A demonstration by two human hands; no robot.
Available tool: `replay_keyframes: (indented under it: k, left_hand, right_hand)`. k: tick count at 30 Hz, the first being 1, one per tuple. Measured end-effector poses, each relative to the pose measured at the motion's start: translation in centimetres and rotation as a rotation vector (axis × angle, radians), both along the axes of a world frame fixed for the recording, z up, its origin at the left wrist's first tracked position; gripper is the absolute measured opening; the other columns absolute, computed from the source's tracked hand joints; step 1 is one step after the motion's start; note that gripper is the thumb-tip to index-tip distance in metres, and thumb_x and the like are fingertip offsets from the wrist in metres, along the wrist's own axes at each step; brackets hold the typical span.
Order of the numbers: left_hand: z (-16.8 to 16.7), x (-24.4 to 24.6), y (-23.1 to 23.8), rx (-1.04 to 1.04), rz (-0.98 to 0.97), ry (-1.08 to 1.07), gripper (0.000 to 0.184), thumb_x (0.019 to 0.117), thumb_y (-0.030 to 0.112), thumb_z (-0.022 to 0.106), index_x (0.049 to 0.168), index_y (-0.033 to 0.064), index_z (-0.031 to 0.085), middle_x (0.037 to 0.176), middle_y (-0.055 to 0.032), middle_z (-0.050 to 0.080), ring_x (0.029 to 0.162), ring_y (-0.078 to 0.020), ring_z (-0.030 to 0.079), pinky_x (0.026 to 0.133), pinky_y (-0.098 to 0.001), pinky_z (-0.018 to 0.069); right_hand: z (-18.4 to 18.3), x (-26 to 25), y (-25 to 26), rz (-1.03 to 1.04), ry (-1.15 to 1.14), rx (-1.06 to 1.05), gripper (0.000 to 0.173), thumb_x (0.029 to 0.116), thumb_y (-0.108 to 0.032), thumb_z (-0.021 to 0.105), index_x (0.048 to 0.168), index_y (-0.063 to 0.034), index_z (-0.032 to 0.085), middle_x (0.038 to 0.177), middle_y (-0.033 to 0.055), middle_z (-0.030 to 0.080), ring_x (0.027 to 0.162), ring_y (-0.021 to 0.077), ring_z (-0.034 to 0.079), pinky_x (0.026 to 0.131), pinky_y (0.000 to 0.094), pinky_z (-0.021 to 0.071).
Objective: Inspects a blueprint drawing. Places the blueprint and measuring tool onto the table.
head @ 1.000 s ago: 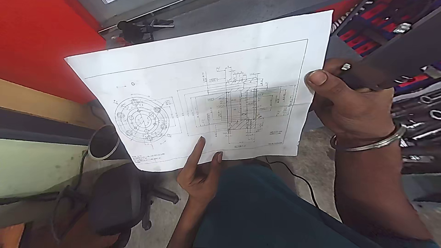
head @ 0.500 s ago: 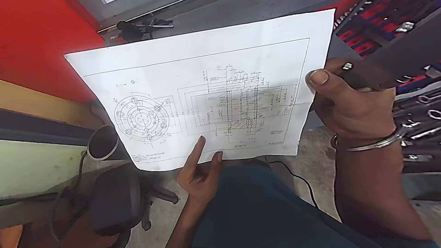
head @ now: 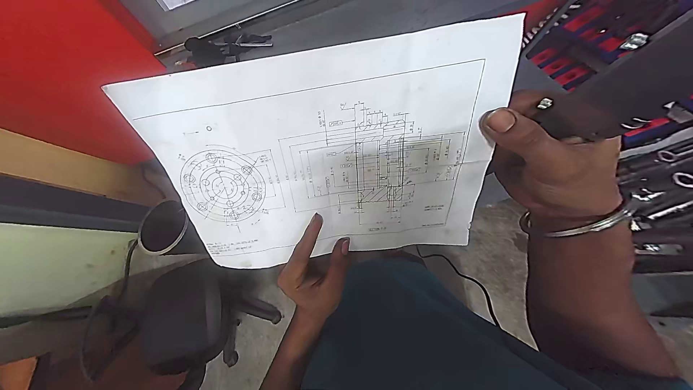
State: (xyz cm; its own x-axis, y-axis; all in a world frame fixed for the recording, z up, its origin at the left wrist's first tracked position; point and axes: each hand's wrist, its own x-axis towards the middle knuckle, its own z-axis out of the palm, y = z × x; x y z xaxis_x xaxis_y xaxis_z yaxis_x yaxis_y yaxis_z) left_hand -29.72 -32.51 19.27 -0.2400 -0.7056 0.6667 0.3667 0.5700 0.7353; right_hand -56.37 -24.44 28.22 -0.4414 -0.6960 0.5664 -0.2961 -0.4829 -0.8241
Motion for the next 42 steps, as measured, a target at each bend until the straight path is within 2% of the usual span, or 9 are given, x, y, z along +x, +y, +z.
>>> replay_keyframes:
  k: [16,21,30,33,42]
  left_hand:
    - [-0.26,0.08,0.11,0.022,-0.003,0.023,0.051,0.0928,0.005,0.074,0.142,0.0143,0.062,0.135,0.0031,0.068,0.110,-0.0085,0.071,0.092,-0.0254,0.0609]
    - [-0.35,0.17,0.11,0.022,-0.007,0.028,0.052,0.0925,0.005,0.074,0.142,0.0137,0.062,0.136,0.0024,0.067,0.111,-0.0093,0.070,0.093,-0.0262,0.0607]
    - [-0.39,0.25,0.23,0.025,0.008,0.041,0.051,0.0921,0.004,0.074,0.141,0.0133,0.062,0.136,0.0022,0.067,0.111,-0.0096,0.070,0.093,-0.0265,0.0607]
    - [-0.37,0.35,0.27,0.022,0.007,0.032,0.052,0.0922,0.004,0.074,0.142,0.0136,0.062,0.137,0.0032,0.067,0.116,-0.0088,0.068,0.099,-0.0267,0.0581]
    - [-0.41,0.37,0.33,0.031,0.003,0.042,0.053,0.0917,0.004,0.074,0.142,0.0135,0.062,0.137,0.0029,0.067,0.117,-0.0094,0.068,0.099,-0.0273,0.0579]
  right_hand:
    - [-0.10,0.27,-0.11,-0.006,0.007,0.015,0.004,0.0970,-0.022,0.071,0.094,-0.0206,0.068,0.076,-0.0127,0.065,0.060,-0.0022,0.059,0.057,0.0146,0.0541]
    - [-0.04,0.30,-0.09,-0.003,0.010,0.010,0.004,0.0962,-0.022,0.072,0.093,-0.0207,0.069,0.079,-0.0122,0.068,0.065,-0.0010,0.063,0.063,0.0164,0.0571]
    - [0.13,0.46,-0.15,-0.018,0.025,0.017,0.006,0.0955,-0.023,0.073,0.092,-0.0219,0.069,0.077,-0.0134,0.066,0.062,-0.0021,0.060,0.060,0.0150,0.0544]
    - [0.10,0.54,-0.11,-0.034,0.020,0.032,0.004,0.0954,-0.023,0.073,0.093,-0.0221,0.069,0.081,-0.0127,0.068,0.069,-0.0005,0.064,0.067,0.0177,0.0582]
    - [0.19,0.67,-0.18,-0.031,0.028,0.037,0.005,0.0955,-0.022,0.072,0.092,-0.0227,0.068,0.081,-0.0131,0.068,0.070,-0.0010,0.064,0.067,0.0176,0.0579]
